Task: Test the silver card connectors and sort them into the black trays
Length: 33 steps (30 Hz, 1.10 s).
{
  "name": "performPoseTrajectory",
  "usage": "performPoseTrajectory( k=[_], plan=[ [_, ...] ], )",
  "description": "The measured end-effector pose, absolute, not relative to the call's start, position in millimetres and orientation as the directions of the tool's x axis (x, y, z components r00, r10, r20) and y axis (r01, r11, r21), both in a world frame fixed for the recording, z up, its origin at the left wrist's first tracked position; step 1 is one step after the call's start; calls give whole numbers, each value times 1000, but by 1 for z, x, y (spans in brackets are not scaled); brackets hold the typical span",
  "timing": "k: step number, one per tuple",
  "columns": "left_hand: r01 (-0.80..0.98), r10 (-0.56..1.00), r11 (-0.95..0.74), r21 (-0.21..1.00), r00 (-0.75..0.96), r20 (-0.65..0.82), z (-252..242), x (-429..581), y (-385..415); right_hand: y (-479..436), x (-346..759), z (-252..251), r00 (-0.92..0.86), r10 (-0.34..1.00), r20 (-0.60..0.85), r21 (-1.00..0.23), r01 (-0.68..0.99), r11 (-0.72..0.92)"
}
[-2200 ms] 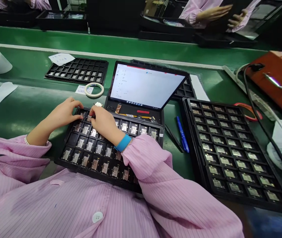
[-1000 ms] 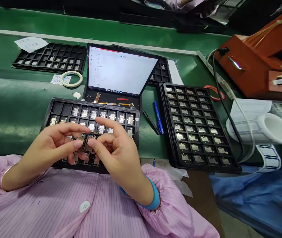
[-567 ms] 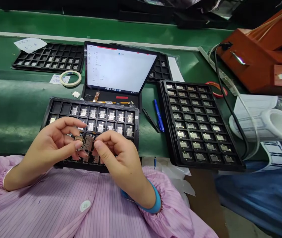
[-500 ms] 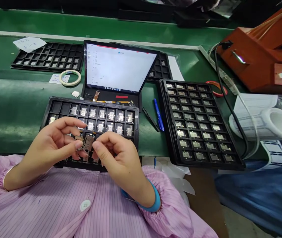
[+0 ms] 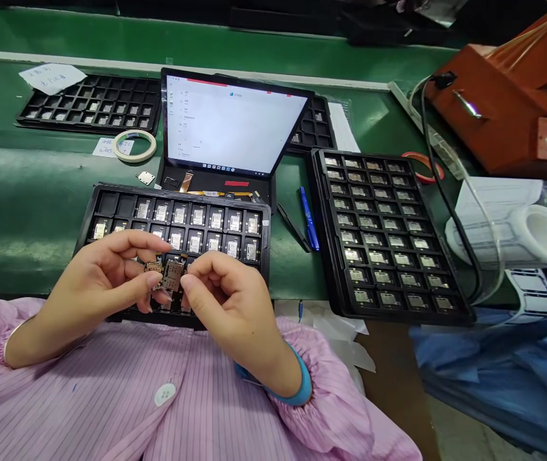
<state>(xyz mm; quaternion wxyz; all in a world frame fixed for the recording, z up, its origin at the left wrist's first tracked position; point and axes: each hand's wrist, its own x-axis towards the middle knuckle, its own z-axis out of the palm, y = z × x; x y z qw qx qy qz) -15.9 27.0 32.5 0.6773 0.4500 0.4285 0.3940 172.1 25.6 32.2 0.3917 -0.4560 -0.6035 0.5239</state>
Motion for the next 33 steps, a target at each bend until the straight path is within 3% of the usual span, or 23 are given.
performPoseTrajectory(
  k=[33],
  plan=[
    [-149,875,375,915,383,-297,29,-25,35,34,171,29,-203,975,-89,-948,319,-20]
  ],
)
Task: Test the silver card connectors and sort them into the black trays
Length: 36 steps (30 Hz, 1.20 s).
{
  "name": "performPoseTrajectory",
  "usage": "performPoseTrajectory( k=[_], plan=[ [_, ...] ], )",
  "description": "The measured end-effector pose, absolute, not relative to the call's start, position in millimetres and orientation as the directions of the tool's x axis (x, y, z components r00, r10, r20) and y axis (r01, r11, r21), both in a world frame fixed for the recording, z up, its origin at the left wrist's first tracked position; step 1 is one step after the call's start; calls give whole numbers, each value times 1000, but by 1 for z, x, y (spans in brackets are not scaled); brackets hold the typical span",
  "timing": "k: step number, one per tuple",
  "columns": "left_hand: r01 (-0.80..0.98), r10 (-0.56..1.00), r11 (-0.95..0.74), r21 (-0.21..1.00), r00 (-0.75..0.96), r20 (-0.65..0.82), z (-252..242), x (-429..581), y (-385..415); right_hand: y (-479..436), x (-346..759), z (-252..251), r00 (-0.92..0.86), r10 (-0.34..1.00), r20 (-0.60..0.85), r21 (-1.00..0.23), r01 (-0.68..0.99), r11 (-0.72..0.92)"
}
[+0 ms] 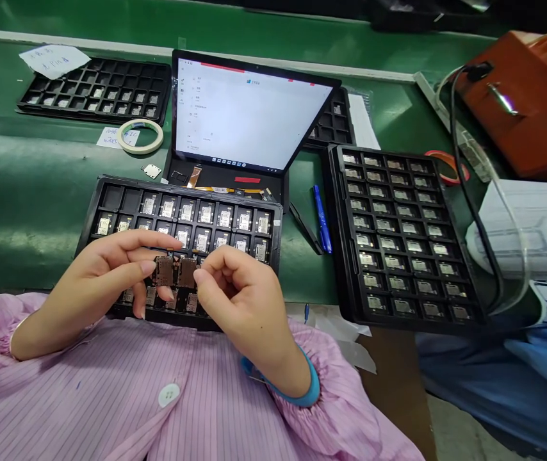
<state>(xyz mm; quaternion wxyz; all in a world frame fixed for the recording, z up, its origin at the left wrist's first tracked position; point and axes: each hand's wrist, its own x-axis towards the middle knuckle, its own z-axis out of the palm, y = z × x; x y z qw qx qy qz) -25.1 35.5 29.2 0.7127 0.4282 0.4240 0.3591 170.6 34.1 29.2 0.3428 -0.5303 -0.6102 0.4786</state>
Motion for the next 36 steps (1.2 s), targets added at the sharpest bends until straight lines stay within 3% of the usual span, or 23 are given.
performPoseTrajectory(
  k=[36],
  plan=[
    [-161,866,399,903,389,-313,24,-27,35,33,166,27,-210,972,-106,-946,324,-33]
  ],
)
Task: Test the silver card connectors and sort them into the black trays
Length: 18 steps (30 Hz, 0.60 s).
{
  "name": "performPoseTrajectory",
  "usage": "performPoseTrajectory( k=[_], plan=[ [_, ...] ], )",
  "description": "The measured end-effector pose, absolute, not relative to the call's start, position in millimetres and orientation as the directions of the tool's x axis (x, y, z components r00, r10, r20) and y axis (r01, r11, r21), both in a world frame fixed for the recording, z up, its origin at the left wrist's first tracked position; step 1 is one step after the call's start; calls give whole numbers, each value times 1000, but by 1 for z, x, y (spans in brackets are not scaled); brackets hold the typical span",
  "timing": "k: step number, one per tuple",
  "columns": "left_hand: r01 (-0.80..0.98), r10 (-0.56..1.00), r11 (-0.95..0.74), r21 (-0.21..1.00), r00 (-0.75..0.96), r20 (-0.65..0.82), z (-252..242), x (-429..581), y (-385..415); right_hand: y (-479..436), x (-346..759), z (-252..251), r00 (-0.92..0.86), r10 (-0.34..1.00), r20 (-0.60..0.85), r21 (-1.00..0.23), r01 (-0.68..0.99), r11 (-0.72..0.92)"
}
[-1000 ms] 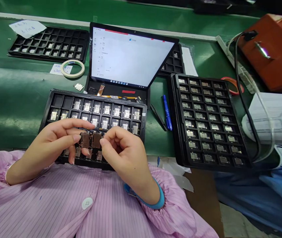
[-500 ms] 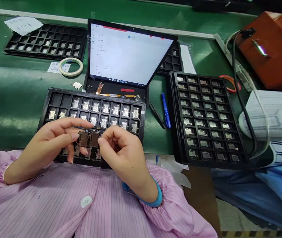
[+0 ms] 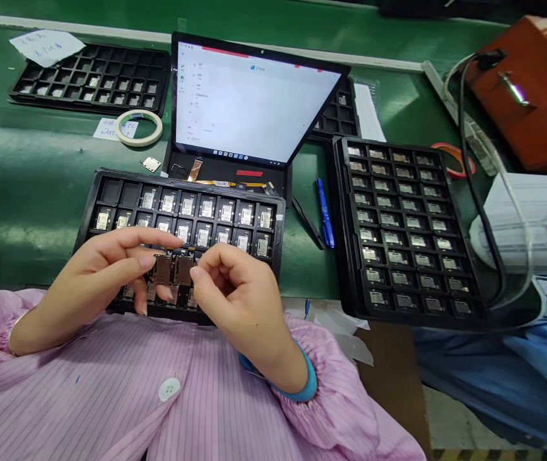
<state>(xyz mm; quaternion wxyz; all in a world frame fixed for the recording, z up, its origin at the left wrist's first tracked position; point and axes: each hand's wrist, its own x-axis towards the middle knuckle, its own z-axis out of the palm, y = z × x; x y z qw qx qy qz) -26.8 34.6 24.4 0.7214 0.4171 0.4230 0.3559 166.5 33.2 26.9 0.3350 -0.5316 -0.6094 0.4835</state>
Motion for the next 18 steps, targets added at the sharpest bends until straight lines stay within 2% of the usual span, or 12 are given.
performPoseTrajectory(
  k=[11,18],
  plan=[
    [-181,842,440,880,422,-334,24,-29,34,34,167,25,-214,970,-111,-939,342,-32],
    [-79,889,338,938,354,-291,21,-18,33,34,168,17,-253,961,-107,-921,390,0]
  ],
)
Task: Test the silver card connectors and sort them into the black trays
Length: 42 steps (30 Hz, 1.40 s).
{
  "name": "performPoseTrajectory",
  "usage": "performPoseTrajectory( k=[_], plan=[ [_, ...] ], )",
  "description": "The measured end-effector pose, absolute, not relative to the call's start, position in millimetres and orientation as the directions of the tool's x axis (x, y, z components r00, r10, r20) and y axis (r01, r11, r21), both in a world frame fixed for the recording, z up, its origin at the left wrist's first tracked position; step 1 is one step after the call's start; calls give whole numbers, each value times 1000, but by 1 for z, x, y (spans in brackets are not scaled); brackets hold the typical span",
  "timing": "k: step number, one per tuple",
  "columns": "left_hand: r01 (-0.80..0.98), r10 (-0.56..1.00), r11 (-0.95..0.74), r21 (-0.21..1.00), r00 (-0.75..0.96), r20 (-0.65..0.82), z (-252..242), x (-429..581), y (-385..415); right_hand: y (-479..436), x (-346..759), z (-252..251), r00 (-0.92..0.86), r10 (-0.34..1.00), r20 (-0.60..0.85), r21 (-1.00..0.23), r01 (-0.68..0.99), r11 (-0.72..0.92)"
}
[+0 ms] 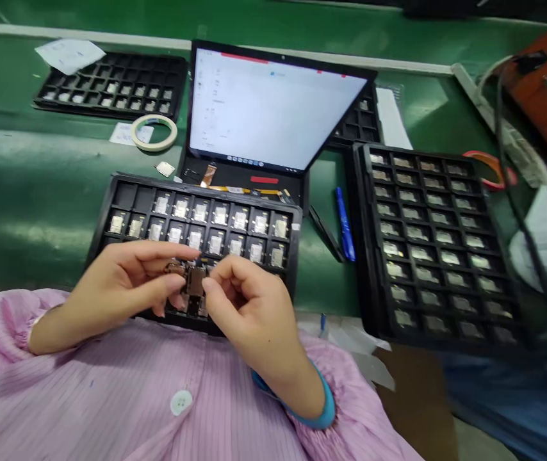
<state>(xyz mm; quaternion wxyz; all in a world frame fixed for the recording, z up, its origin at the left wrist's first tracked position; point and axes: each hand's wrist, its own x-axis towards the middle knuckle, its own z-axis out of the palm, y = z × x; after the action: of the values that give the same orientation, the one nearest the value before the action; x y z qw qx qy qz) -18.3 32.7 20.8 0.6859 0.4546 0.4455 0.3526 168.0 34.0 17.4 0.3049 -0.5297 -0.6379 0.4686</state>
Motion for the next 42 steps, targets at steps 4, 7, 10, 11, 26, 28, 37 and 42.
performPoseTrajectory(
  k=[4,7,10,11,26,28,37,42],
  plan=[
    [96,949,184,978,241,-202,19,-30,41,34,171,14,-295,945,-138,-886,464,15],
    [358,997,33,933,-75,-6,20,-64,61,32,176,14,-232,964,-128,-871,491,3],
    [583,974,59,810,-210,80,13,-96,92,29,181,14,-201,973,-117,-881,474,-8],
    [626,983,81,776,-180,43,8,-101,103,28,182,14,-205,971,-125,-882,471,-15],
    [828,991,120,548,-131,-19,-5,-103,120,17,199,7,-29,995,-100,-890,449,-77],
    [824,989,125,553,-149,-2,-2,-108,120,17,200,7,0,996,-95,-893,442,-85],
    [905,990,-131,404,139,9,10,-110,179,14,221,-2,125,990,-71,-887,446,-120],
    [878,911,-341,337,397,-113,-8,-94,228,4,231,-5,197,974,-114,-888,419,-189]
  ],
)
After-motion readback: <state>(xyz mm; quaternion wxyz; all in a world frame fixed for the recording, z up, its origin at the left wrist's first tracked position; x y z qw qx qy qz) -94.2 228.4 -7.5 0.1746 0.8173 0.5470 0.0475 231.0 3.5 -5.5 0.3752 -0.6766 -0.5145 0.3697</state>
